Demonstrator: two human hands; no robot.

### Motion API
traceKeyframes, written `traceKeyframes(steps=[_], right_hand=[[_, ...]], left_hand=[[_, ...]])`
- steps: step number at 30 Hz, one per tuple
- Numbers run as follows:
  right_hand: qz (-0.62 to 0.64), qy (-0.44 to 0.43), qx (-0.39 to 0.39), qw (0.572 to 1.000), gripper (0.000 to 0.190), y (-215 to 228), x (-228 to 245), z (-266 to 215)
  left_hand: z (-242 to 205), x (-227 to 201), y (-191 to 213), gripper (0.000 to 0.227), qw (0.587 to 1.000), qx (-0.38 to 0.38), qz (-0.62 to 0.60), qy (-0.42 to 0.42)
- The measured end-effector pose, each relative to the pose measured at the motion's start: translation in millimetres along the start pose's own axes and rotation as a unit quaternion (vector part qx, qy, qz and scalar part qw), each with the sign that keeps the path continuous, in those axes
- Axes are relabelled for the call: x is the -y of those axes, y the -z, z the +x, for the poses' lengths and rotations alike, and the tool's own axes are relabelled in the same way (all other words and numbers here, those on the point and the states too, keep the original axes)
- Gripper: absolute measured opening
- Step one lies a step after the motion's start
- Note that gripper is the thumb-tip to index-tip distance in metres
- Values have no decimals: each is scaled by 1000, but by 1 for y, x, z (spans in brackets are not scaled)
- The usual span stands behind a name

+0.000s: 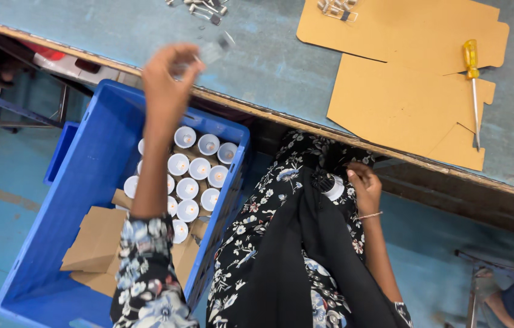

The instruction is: The person assembles small electronic components, likely LED candles, at a workbench. They pick up white plastic cups and metal clips, insert the clips into the cups, and use a screwdriver to tighten connections. The person handles the components by hand and places the finished items into a blue bin.

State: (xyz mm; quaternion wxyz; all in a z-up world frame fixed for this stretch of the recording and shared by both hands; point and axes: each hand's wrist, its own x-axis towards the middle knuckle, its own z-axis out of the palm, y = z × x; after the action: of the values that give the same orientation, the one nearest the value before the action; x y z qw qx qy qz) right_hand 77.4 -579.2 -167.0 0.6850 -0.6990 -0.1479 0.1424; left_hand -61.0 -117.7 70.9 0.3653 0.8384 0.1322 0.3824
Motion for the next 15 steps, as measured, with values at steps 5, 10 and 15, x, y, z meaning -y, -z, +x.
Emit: traceKeyframes(steps=[5, 10, 15], right_hand=[[-50, 36, -19, 998, 21, -29, 98, -29], [-1, 113, 12, 993, 22, -50, 219, -50], [-287, 288, 4, 913, 23, -59, 278, -55]], left_hand=[[-55, -112, -43, 28, 979, 108, -152, 80], [-82, -173, -78, 31, 946, 211, -237, 61], [-91, -192, -98, 26, 923, 268, -267, 73]])
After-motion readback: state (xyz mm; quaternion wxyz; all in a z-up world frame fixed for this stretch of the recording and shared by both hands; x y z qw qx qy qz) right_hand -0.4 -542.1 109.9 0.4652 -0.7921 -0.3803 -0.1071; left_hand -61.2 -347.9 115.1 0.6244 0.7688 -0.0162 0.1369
